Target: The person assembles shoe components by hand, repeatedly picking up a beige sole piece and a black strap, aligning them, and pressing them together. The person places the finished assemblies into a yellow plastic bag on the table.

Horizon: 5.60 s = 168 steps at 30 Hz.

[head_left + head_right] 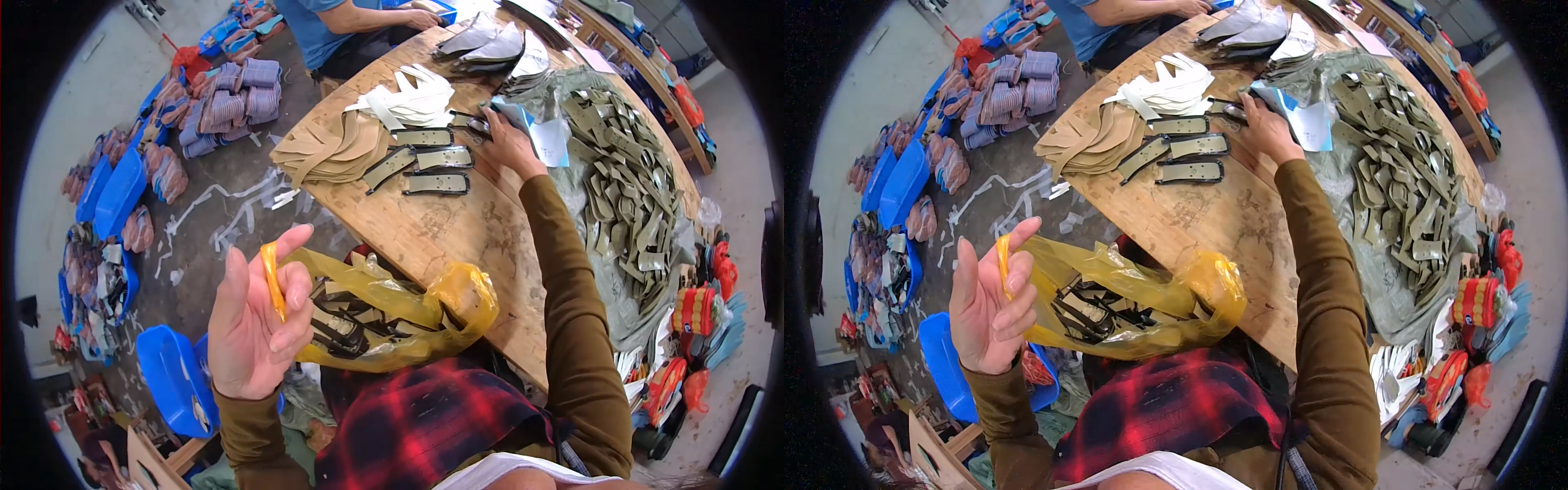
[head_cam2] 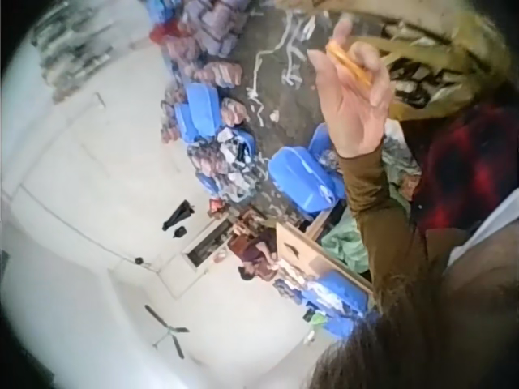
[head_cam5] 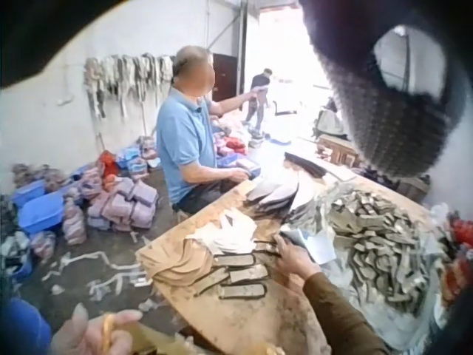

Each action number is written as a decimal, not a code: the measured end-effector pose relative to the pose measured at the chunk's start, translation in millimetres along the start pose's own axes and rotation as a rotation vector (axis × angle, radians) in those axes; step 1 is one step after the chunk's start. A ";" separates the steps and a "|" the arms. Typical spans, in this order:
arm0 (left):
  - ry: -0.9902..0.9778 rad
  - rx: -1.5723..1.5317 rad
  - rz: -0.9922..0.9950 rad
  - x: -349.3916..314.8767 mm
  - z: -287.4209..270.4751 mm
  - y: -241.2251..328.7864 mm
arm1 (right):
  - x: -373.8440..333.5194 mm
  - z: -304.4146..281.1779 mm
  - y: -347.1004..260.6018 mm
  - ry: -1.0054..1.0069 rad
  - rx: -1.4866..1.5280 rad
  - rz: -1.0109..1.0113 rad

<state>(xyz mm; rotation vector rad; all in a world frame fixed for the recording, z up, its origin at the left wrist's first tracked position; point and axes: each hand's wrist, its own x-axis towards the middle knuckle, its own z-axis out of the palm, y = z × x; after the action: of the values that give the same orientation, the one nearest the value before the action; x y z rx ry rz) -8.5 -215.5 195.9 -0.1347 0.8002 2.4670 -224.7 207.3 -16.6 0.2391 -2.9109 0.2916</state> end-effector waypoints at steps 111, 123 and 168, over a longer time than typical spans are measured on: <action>0.129 0.405 0.045 126.2 -4.4 -92.4 | -200.5 -115.6 -152.5 0.180 1.849 0.427; 0.128 0.528 0.133 99.5 -11.3 -68.1 | -115.1 -152.4 -161.8 -0.407 1.406 0.156; 0.007 0.141 0.334 -188.5 -16.5 54.3 | -215.6 -178.8 -223.1 -0.197 0.229 -0.495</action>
<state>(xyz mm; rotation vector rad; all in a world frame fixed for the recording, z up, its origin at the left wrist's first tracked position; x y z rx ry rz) 122.3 -349.0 257.7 0.0463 1.0710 2.7068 57.2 59.5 147.4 1.0551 -2.8713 0.5375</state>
